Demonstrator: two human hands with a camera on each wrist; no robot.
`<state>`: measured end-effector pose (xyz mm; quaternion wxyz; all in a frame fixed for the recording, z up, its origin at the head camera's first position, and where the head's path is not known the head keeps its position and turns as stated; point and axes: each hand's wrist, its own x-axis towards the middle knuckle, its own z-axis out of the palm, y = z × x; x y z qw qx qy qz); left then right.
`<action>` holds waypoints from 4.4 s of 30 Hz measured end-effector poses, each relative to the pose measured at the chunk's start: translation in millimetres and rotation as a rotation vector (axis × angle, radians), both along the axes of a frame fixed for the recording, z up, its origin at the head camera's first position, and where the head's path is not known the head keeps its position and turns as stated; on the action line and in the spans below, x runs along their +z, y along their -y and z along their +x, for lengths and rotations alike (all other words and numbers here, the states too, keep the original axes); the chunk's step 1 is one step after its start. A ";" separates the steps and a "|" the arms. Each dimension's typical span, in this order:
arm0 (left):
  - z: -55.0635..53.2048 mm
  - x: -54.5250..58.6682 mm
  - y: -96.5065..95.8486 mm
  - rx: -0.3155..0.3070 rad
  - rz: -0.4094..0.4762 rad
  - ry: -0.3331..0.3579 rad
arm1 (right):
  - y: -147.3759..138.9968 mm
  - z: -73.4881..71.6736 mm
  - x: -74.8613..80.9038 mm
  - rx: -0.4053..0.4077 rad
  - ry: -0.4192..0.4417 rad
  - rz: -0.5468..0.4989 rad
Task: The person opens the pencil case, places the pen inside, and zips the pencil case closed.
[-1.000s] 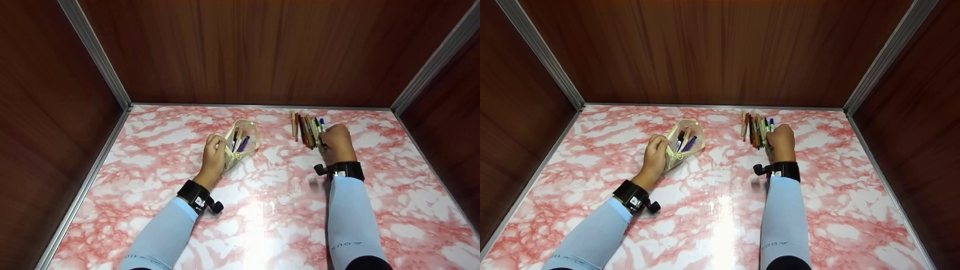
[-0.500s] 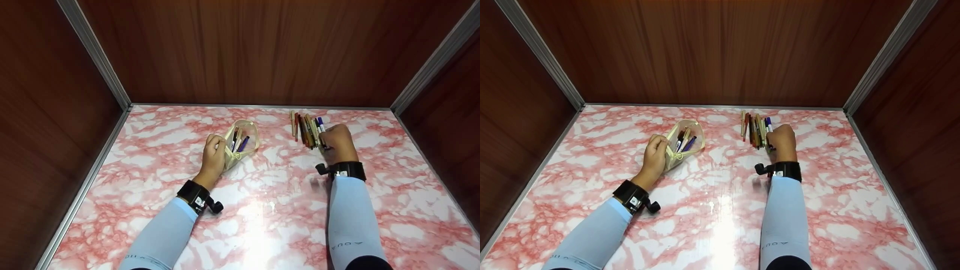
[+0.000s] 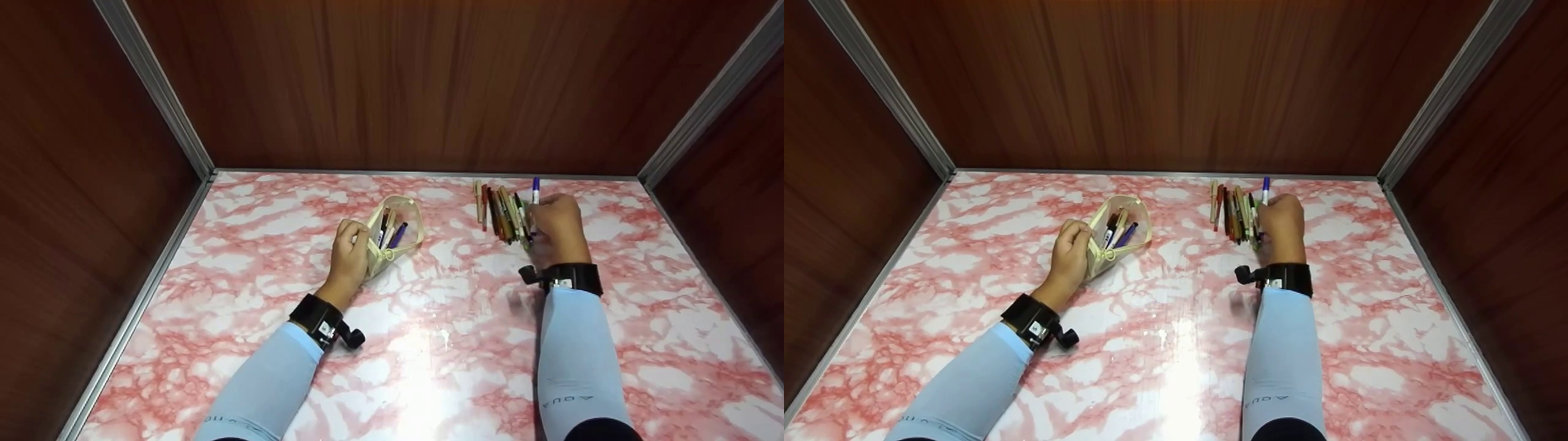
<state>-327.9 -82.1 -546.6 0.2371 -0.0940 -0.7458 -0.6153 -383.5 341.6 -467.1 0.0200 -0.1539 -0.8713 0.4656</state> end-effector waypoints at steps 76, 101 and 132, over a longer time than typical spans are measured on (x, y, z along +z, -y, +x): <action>1.0 0.8 0.5 -0.016 0.015 -0.008 | 163.7 6.9 1.7 0.439 -0.200 -0.179; 0.3 -0.1 1.6 -0.014 0.009 0.005 | 23.9 -5.2 -2.9 0.035 -0.251 0.234; 1.1 1.4 -0.7 -0.016 0.025 -0.025 | 8.9 -7.6 -27.4 0.061 -0.084 0.264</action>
